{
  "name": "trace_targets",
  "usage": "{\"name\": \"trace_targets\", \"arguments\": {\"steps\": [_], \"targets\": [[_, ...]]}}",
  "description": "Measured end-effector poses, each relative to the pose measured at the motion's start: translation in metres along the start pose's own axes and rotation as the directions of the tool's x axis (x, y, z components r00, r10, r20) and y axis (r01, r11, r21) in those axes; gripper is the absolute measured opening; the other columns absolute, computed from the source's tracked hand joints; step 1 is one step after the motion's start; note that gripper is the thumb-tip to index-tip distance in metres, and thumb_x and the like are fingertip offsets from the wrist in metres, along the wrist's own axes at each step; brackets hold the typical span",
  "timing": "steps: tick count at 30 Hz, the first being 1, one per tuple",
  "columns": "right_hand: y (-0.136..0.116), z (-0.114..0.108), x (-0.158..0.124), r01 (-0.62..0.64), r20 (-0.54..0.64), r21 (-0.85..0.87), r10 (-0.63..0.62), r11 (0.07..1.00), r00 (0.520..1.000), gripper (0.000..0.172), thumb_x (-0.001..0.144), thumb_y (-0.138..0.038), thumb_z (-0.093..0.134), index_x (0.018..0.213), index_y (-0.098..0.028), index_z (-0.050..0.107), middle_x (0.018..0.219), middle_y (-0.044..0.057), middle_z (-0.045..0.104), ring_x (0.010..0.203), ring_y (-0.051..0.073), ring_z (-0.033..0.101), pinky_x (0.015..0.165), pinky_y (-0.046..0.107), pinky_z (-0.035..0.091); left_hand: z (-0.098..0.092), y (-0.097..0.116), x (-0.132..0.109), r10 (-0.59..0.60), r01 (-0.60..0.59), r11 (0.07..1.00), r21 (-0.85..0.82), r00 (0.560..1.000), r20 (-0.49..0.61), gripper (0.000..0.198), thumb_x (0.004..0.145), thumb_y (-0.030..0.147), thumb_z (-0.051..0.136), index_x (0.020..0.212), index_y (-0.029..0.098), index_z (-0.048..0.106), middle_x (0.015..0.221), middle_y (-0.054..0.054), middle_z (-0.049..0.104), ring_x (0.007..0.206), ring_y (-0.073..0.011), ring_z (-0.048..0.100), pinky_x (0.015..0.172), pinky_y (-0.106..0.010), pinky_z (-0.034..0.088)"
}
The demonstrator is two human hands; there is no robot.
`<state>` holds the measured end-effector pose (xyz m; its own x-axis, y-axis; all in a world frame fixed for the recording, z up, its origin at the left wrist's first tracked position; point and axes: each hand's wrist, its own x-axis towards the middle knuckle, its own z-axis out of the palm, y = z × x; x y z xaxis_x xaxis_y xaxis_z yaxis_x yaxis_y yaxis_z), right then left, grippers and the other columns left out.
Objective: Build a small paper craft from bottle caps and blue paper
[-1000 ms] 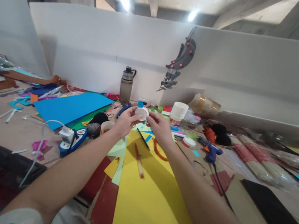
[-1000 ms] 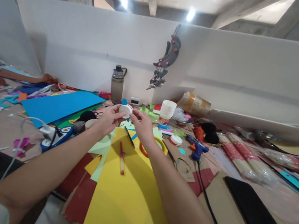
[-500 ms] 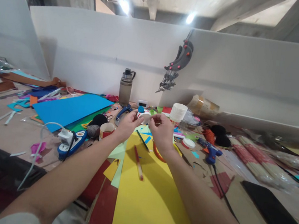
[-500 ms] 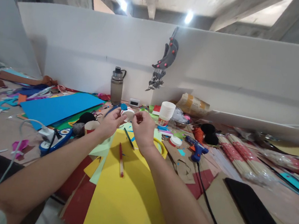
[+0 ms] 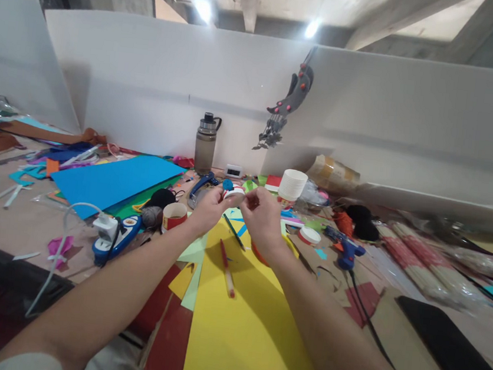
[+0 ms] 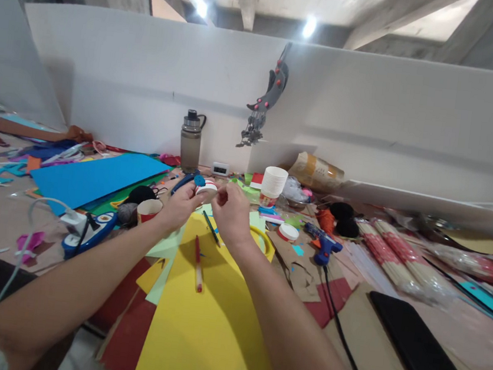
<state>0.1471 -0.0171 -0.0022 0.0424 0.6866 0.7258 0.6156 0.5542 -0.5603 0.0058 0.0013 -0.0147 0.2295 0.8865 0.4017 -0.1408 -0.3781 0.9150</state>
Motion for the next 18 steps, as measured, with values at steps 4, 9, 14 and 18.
{"name": "trace_targets", "arguments": {"steps": [4,9,14,18], "targets": [[0.002,0.001,-0.001,0.040,0.008,0.060,-0.040,0.997,0.999,0.009,0.086,-0.021,0.050,0.088,-0.020,0.059,0.085,0.006,0.063,0.076,0.019,0.057,0.068,0.032,0.045,0.003,0.006,0.000,-0.002,0.002,0.999,-0.049,1.000,-0.008,0.042,0.079,0.043,0.068,0.111,0.017,0.061,0.108,-0.006,0.070,0.104,-0.0202,0.060,0.097,-0.035,0.042],[0.003,-0.003,0.000,0.054,0.030,0.023,-0.055,0.998,0.998,0.011,0.086,-0.020,0.051,0.078,-0.021,0.059,0.080,0.004,0.063,0.074,0.019,0.057,0.070,0.032,0.044,0.004,0.007,-0.003,-0.004,0.007,0.996,-0.094,1.000,0.024,0.041,0.079,0.039,0.069,0.113,0.017,0.059,0.109,-0.008,0.069,0.103,-0.0200,0.061,0.096,-0.036,0.043],[0.001,-0.007,0.002,0.066,0.057,-0.033,-0.064,0.997,0.996,0.013,0.083,-0.016,0.051,0.073,-0.021,0.057,0.075,0.003,0.060,0.072,0.018,0.054,0.069,0.031,0.042,0.004,0.004,-0.004,0.005,-0.004,0.999,-0.041,1.000,0.011,0.037,0.081,0.039,0.066,0.109,0.015,0.060,0.108,-0.010,0.069,0.103,-0.0210,0.061,0.097,-0.036,0.043],[-0.004,-0.006,0.002,0.121,0.073,-0.062,-0.116,0.991,0.991,0.016,0.083,-0.011,0.047,0.075,-0.021,0.056,0.078,0.004,0.059,0.075,0.020,0.054,0.068,0.032,0.042,0.003,-0.003,-0.002,0.049,-0.049,0.999,-0.003,0.999,-0.014,0.035,0.082,0.038,0.065,0.110,0.016,0.061,0.113,-0.009,0.067,0.106,-0.0211,0.060,0.099,-0.035,0.042]]}}
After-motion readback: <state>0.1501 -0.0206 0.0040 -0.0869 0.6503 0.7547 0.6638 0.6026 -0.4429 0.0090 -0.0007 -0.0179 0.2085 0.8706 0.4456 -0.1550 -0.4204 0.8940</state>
